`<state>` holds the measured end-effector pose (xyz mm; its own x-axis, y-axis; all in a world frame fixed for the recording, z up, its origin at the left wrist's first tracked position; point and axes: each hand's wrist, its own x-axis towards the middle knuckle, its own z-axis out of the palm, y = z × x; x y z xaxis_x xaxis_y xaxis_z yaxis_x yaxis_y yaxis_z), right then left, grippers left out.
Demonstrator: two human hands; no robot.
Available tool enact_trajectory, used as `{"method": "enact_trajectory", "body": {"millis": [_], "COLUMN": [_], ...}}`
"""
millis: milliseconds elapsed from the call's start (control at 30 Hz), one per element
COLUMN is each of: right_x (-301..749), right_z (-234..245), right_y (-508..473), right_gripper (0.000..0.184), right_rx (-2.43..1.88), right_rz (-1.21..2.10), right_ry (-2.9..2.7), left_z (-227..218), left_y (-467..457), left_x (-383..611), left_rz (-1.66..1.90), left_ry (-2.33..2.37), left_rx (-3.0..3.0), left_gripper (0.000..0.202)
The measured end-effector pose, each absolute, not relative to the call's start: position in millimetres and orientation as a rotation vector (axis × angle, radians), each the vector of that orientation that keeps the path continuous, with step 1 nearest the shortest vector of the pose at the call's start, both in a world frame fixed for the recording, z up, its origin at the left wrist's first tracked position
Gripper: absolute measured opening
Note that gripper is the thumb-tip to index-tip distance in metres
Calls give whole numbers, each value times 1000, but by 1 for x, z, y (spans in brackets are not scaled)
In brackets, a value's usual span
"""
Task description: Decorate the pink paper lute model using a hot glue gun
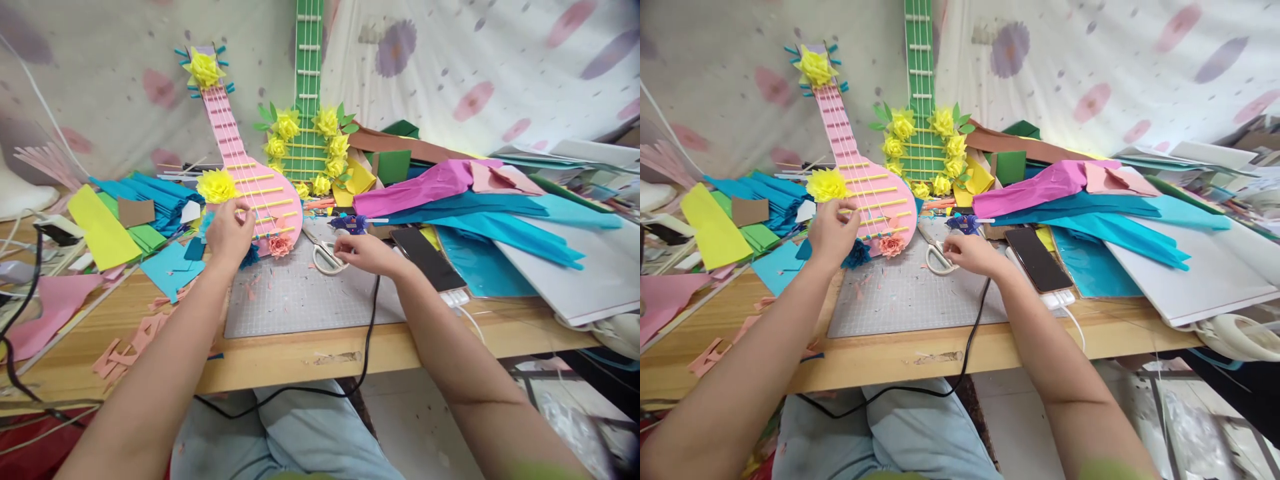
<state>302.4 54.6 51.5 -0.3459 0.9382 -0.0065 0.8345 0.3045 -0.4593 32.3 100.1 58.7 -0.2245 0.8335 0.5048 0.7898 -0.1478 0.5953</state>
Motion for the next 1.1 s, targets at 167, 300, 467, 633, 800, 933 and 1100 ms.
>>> {"method": "enact_trajectory", "body": {"millis": [167,300,467,633,800,933,1100], "right_x": [343,343,328,326,329,328,330], "right_z": [56,48,35,30,20,8,1], "right_y": [53,59,65,68,75,80,85], "right_gripper": [28,33,33,32,34,32,33], "right_rx": [-1950,-2141,-2118,-2143,-2101,-1945,-1887], "right_rz": [830,485,291,285,197,61,9], "right_ry": [-2240,-2020,-1834,-1779,-1699,-1687,-1658], "left_z": [62,57,52,50,53,54,54], "left_y": [131,142,144,140,136,137,140], "left_x": [51,62,67,67,65,68,70], "left_rz": [1010,807,591,625,599,530,535], "left_ry": [1846,1966,2051,2015,2053,2074,2038], "left_rx": [2220,2234,2277,2284,2327,2298,2200], "left_gripper": [7,11,13,14,24,24,19]}}
